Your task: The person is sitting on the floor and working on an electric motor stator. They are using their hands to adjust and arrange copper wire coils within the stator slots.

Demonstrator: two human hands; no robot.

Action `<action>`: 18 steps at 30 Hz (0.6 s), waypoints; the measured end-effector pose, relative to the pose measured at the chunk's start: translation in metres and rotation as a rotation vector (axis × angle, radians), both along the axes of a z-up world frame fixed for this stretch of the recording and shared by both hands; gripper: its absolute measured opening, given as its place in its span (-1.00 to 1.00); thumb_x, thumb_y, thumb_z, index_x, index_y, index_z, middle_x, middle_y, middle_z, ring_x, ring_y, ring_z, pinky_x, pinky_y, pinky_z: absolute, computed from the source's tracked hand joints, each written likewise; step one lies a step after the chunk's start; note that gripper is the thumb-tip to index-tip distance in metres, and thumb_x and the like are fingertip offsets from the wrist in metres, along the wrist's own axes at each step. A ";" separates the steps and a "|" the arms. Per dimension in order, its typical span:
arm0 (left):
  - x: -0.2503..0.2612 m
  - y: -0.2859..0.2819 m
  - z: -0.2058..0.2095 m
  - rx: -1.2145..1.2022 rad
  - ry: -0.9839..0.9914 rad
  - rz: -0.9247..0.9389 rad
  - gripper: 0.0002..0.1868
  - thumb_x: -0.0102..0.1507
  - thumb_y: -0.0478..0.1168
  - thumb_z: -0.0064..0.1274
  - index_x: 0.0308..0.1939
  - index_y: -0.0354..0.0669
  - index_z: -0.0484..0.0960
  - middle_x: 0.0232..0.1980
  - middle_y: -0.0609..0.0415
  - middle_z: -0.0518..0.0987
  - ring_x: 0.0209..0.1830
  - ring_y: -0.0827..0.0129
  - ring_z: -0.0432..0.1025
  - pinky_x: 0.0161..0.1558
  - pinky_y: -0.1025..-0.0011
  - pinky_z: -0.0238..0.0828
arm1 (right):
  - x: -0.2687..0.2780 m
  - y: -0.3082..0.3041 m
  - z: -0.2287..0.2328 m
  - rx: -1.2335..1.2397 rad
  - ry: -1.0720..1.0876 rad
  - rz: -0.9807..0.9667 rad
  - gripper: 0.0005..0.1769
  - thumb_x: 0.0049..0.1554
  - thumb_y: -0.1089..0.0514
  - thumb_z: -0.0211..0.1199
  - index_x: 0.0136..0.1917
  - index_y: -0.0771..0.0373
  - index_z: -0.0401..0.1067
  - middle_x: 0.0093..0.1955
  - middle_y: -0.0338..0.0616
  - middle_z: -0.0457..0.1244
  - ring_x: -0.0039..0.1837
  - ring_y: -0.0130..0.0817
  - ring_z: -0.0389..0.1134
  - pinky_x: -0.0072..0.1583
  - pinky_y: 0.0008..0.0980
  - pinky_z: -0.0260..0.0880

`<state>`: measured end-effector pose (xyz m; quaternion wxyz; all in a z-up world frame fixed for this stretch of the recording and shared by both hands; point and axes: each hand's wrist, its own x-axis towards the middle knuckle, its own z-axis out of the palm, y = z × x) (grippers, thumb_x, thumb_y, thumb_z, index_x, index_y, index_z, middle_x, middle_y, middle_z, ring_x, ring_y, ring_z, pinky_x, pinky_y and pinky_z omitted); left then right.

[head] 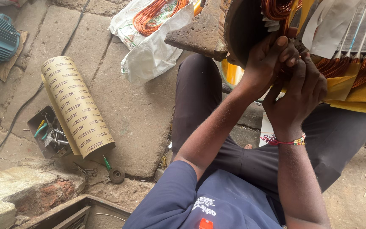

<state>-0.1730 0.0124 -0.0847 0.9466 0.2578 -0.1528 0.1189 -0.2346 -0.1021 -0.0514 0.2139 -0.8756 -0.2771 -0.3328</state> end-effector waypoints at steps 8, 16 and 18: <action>0.000 0.001 0.002 0.028 -0.002 0.020 -0.66 0.60 -0.22 -0.22 0.30 -0.51 0.32 -0.37 0.14 0.27 -0.26 0.41 0.25 -0.03 0.39 0.32 | 0.000 0.001 0.000 -0.020 -0.026 -0.006 -0.53 0.33 0.21 0.12 0.46 0.38 0.26 0.48 0.08 0.19 0.47 -0.01 0.21 0.49 -0.08 0.08; 0.000 0.000 0.002 0.034 0.011 0.029 -0.65 0.59 -0.21 -0.21 0.29 -0.52 0.32 -0.38 0.15 0.27 -0.27 0.41 0.26 -0.03 0.38 0.32 | -0.002 0.001 0.003 -0.008 -0.037 0.010 -0.56 0.35 0.21 0.11 0.45 0.40 0.27 0.48 0.11 0.20 0.47 0.01 0.24 0.50 -0.08 0.11; 0.000 0.000 0.001 0.030 0.017 0.027 -0.65 0.59 -0.21 -0.21 0.28 -0.52 0.32 -0.37 0.15 0.27 -0.27 0.41 0.26 -0.03 0.38 0.32 | -0.002 0.002 0.003 -0.004 -0.040 0.014 -0.56 0.36 0.21 0.11 0.45 0.41 0.27 0.48 0.11 0.20 0.48 0.02 0.24 0.50 -0.08 0.11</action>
